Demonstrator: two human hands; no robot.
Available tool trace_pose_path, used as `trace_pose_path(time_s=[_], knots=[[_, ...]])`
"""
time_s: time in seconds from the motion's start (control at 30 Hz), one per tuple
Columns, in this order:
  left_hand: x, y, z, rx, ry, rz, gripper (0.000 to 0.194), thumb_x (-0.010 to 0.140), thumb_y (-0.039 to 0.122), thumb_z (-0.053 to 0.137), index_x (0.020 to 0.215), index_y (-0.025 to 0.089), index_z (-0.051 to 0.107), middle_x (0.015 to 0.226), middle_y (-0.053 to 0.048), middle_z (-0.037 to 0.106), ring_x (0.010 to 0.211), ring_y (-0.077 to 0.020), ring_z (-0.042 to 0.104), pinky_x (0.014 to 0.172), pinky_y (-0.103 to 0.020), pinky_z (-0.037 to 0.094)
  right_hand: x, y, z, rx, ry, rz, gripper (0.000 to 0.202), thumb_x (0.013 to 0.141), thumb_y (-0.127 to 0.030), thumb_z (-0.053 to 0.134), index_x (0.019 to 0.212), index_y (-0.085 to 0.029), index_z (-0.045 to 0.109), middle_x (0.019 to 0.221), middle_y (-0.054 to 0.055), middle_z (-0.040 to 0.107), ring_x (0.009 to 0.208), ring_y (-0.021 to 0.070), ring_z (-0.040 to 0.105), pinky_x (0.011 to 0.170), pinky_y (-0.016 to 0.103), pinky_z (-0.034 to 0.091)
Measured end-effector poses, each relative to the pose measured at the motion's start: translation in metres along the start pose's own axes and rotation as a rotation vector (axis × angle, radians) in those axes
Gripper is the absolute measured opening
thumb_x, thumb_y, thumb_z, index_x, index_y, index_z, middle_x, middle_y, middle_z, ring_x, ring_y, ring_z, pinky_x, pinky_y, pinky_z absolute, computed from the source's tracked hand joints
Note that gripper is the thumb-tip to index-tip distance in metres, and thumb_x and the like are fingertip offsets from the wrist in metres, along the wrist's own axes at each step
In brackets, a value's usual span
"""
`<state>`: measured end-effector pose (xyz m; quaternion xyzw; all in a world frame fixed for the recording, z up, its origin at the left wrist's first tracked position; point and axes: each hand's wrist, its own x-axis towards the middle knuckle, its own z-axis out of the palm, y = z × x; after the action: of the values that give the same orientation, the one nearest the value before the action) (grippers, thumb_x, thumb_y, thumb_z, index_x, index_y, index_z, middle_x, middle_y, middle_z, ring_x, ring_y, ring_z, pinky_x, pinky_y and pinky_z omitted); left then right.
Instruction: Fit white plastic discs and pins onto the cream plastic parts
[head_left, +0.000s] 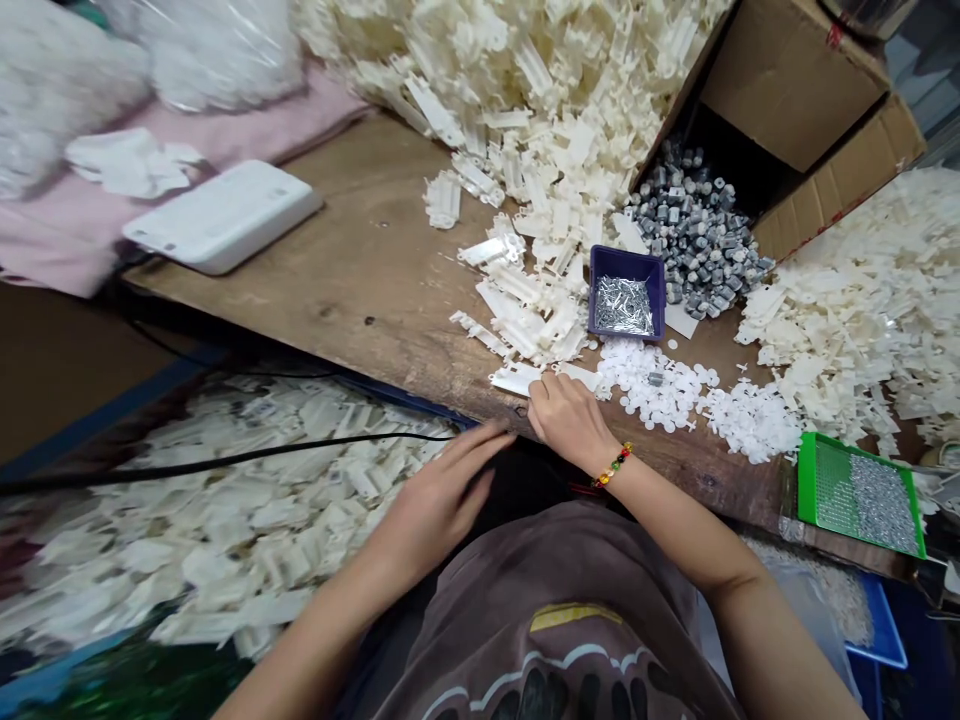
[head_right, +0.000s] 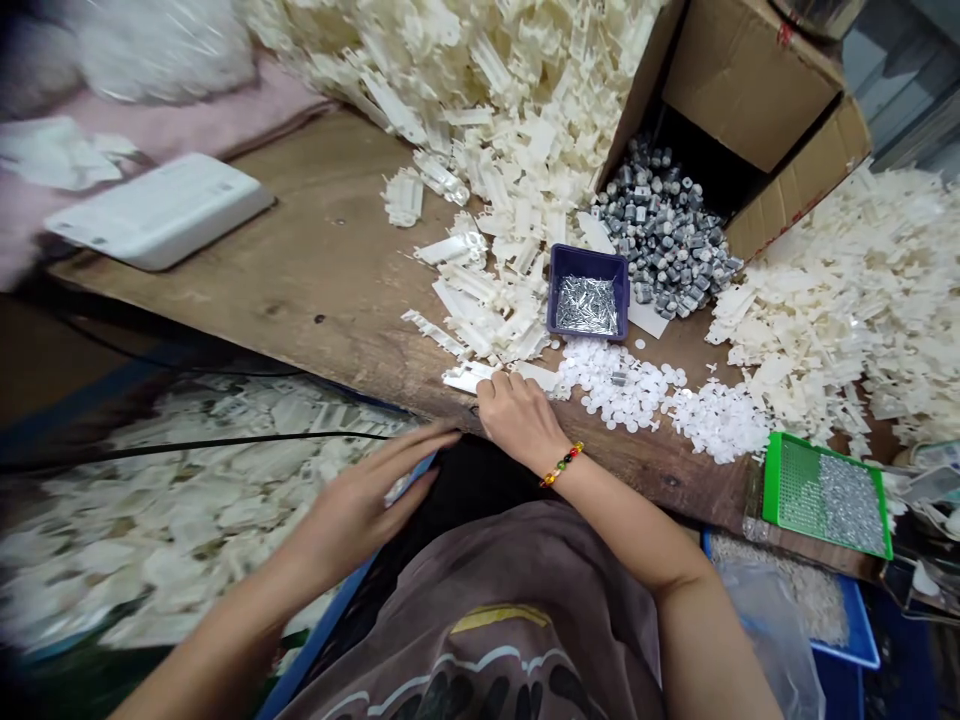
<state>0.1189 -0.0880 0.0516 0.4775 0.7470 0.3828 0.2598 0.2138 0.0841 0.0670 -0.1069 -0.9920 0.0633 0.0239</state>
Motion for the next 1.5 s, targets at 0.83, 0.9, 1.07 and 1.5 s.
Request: trace_pose_path(time_s=[0.83, 0.9, 1.07, 1.5], knots=[[0.083, 0.079, 0.084, -1.341, -0.266, -0.482, 0.031, 0.071, 0.027, 0.071, 0.096, 0.014, 0.059, 0.092, -0.01, 0.072, 0.073, -0.0184, 0.069, 0.074, -0.029, 0.052, 0.057, 0.166, -0.04, 0.42, 0.116, 0.485, 0.007, 0.076, -0.011, 0.05, 0.073, -0.015, 0.055, 0.069, 0.002, 0.059, 0.071, 0.0151, 0.057, 0.069, 0.027, 0.041], [0.087, 0.08, 0.092, -1.313, -0.254, -0.467, 0.033, 0.068, 0.03, 0.074, 0.093, 0.013, 0.061, 0.089, -0.009, 0.072, 0.072, -0.0178, 0.069, 0.073, -0.029, 0.052, 0.054, 0.164, -0.041, 0.421, 0.166, 0.497, 0.008, 0.077, -0.013, 0.051, 0.07, -0.017, 0.052, 0.068, 0.002, 0.058, 0.073, 0.0158, 0.057, 0.072, 0.029, 0.041], [0.091, 0.077, 0.106, -1.276, -0.219, -0.469, 0.037, 0.062, 0.034, 0.077, 0.089, 0.012, 0.064, 0.086, -0.008, 0.072, 0.068, -0.0169, 0.067, 0.069, -0.029, 0.052, 0.023, 0.148, -0.053, 0.672, 0.251, 0.573, 0.009, 0.08, -0.017, 0.05, 0.072, -0.019, 0.048, 0.066, -0.001, 0.056, 0.065, 0.0133, 0.057, 0.067, 0.029, 0.045], [0.091, 0.077, 0.113, -1.26, -0.143, -0.502, 0.038, 0.061, 0.032, 0.074, 0.093, 0.013, 0.065, 0.077, -0.004, 0.071, 0.061, -0.0171, 0.064, 0.062, -0.03, 0.051, -0.07, 0.091, -0.034, 0.962, 0.148, 0.6, 0.009, 0.076, -0.026, 0.054, 0.072, -0.018, 0.052, 0.06, -0.006, 0.048, 0.053, 0.0072, 0.045, 0.051, 0.021, 0.036]])
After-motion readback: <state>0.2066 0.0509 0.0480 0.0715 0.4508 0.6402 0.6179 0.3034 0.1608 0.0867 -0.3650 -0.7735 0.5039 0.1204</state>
